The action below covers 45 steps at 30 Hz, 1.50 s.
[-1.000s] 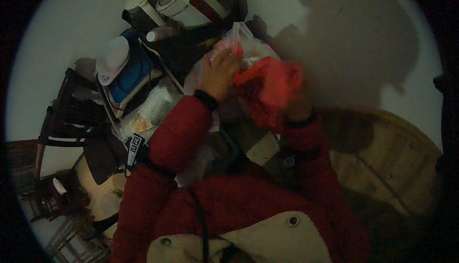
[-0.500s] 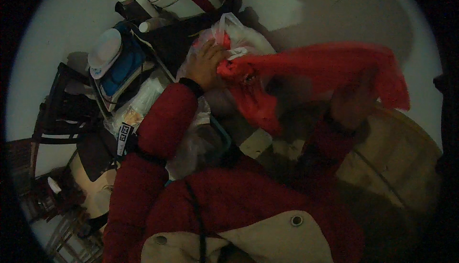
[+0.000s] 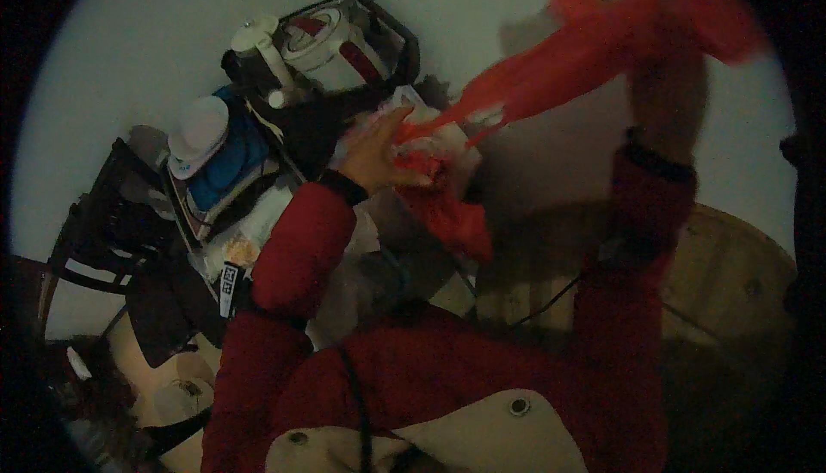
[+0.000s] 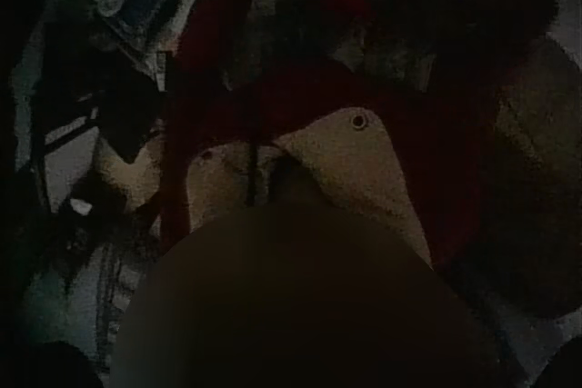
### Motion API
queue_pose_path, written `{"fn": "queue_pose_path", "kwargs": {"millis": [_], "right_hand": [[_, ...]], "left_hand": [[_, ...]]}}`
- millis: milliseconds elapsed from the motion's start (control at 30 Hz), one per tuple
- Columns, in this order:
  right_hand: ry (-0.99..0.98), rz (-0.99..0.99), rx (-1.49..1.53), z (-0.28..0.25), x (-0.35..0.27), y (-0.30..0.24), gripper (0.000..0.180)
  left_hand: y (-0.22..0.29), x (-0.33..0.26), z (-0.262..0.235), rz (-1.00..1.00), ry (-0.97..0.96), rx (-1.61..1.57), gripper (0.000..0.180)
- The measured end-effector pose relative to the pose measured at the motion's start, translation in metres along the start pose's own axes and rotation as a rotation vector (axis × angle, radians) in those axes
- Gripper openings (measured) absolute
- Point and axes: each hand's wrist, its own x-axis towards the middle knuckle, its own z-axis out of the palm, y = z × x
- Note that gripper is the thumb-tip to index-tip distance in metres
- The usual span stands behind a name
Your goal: The person unpacks and repacks items from a light blue plastic basket into red and white plastic bags on a cluttered table. They handle a white electric kettle, a white plate, and several wrapped items, placing them into bags and tying the bags closed.
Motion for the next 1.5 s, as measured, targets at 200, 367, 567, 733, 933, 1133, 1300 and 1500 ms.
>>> {"fn": "queue_pose_path", "kwargs": {"millis": [200, 367, 567, 733, 933, 1133, 1300, 1500], "right_hand": [[-0.527, -0.060, -0.379, 0.089, -0.025, 0.047, 0.020], [-0.547, -0.754, -0.987, 0.123, 0.011, 0.096, 0.025], [-0.226, 0.058, -0.925, 0.095, 0.052, 0.176, 0.048], [-0.226, -0.324, -0.679, 0.124, 0.015, 0.179, 0.038], [-0.817, -0.566, -0.432, 0.215, -0.128, 0.156, 0.042], [-0.801, -0.336, -0.689, 0.244, -0.134, 0.228, 0.040], [-0.713, -0.295, -0.431, 0.248, -0.126, 0.240, 0.036], [-0.779, -0.310, -0.377, 0.276, -0.137, 0.220, 0.039]], "left_hand": [[0.048, 0.006, -0.005, 0.172, 0.267, -0.637, 0.095], [0.033, -0.020, -0.023, -0.078, -0.011, -0.717, 0.042], [-0.017, -0.071, -0.110, -0.350, 0.365, -0.999, 0.030], [-0.035, -0.086, -0.135, -0.168, 0.589, -1.412, 0.031], [-0.045, -0.102, -0.146, -0.215, 0.814, -1.608, 0.036], [-0.057, -0.127, -0.148, -0.188, 0.832, -1.585, 0.037], [-0.072, -0.144, -0.157, -0.229, 0.940, -1.577, 0.036], [-0.071, -0.161, -0.166, -0.096, 0.823, -1.610, 0.030]]}}
